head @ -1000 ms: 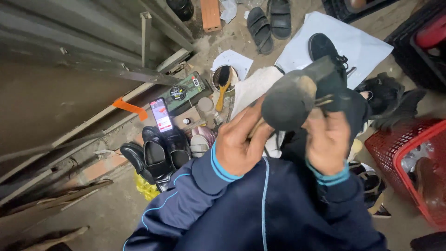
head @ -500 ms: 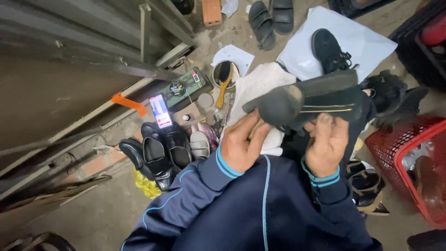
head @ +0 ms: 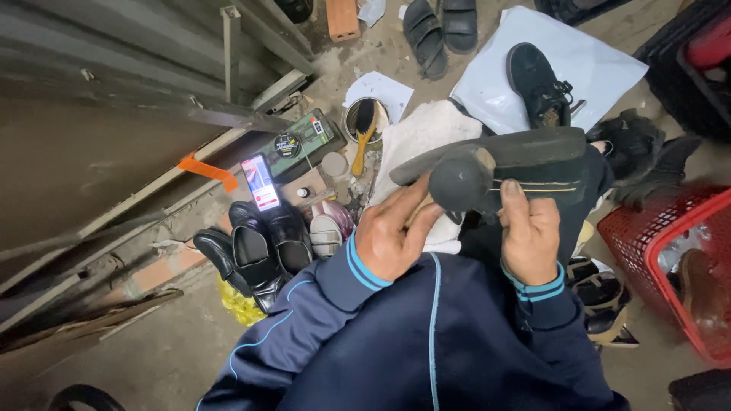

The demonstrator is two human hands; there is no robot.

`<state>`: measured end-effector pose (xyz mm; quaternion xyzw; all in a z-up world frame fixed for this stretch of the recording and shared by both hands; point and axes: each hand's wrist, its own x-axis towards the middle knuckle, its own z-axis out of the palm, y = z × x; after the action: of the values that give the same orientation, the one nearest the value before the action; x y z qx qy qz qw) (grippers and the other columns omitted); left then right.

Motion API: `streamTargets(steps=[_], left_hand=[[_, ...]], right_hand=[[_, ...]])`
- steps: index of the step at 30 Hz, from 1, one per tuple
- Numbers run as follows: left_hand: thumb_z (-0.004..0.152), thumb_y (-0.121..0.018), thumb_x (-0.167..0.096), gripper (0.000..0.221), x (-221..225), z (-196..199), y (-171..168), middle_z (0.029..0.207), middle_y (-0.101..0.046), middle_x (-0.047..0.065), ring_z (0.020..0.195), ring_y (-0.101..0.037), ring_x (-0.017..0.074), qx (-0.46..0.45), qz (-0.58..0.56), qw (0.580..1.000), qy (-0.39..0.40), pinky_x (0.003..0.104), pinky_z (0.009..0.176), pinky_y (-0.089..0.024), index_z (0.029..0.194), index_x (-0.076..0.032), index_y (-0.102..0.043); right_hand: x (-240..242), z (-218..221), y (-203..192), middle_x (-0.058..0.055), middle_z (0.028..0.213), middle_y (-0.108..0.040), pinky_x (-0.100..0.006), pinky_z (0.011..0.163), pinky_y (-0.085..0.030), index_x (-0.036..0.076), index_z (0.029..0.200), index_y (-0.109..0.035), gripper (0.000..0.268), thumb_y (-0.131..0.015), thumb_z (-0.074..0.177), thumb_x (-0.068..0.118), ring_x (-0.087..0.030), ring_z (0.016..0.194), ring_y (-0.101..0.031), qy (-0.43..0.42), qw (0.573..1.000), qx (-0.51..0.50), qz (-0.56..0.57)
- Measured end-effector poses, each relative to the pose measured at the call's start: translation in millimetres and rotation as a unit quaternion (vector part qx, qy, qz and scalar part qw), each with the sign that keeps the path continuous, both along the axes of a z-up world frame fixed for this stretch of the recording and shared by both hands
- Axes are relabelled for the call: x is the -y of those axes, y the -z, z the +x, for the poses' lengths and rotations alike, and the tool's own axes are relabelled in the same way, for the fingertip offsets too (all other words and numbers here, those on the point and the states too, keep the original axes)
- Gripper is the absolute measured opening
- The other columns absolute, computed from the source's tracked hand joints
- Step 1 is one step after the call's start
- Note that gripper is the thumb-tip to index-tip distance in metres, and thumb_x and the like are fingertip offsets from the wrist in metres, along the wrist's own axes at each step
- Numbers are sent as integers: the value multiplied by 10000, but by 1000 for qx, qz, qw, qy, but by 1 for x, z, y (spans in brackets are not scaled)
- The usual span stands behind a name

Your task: Cleaning a shoe with a brush and then using a tool to repair the sole in a workshop environment.

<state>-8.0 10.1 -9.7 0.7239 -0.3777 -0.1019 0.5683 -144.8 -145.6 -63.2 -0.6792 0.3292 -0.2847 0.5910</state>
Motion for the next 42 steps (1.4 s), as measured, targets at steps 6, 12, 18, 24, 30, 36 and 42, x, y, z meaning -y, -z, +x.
streamTargets(steps=[6, 12, 18, 24, 30, 36, 42], left_hand=[[1008, -673, -200, 381, -1, 2, 6, 1096, -739, 267, 987, -722, 448, 34, 24, 999, -15, 527, 775, -621, 1330, 1, -649], [1023, -624, -184, 357, -1, 2, -8, 1129, -751, 224, 983, -737, 425, 24, -8, 1000, 6, 496, 785, -628, 1334, -13, -663], [954, -669, -91, 278, -16, 5, 30, 1097, -771, 166, 967, -754, 394, -25, -40, 999, 25, 451, 779, -628, 1218, -30, -735], [962, -684, -76, 347, -22, 9, 22, 1173, -745, 226, 1062, -725, 407, 26, -12, 999, 36, 503, 861, -614, 1296, 19, -678], [1008, -633, -114, 352, -23, 22, 33, 1196, -721, 254, 1077, -701, 428, 57, -1, 998, 24, 517, 885, -607, 1338, 10, -651], [1008, -636, -130, 394, -20, 25, 39, 1238, -712, 241, 1113, -682, 425, 41, 20, 999, 15, 502, 920, -598, 1382, -7, -629], [1014, -630, -160, 336, -11, 11, 24, 1138, -729, 263, 1031, -723, 434, 61, -8, 998, 10, 496, 862, -618, 1299, 15, -659]], right_hand=[[-6, -5, 24, -159, 554, -505, -342, 534, -382, 2, 569, -550, 628, -668, 1135, 245, -172, 543, -444, 57, 998, -7, 9], [-4, -9, 21, -101, 498, -488, -307, 489, -362, 28, 554, -558, 634, -632, 1126, 291, -124, 501, -443, 40, 999, -29, -21], [-2, -16, 35, -67, 446, -381, -322, 456, -300, 27, 490, -521, 686, -594, 1124, 278, -105, 477, -367, 22, 998, -24, -45], [-1, -18, 36, -54, 451, -411, -301, 461, -307, 53, 509, -524, 673, -590, 1126, 313, -93, 470, -359, 23, 999, -23, -10], [3, -17, 37, -104, 511, -495, -311, 526, -376, 27, 648, -573, 587, -568, 1146, 336, -142, 507, -437, 39, 998, -49, -13], [9, -16, 30, -188, 1086, -755, -467, 845, -587, -37, 1235, -643, 323, -740, 954, 90, -292, 1028, -722, -94, 994, -30, -41], [1, 5, 2, -224, 1192, -719, -549, 947, -572, -18, 1276, -697, 321, -700, 995, 136, -423, 1136, -655, -169, 965, -63, -189]])
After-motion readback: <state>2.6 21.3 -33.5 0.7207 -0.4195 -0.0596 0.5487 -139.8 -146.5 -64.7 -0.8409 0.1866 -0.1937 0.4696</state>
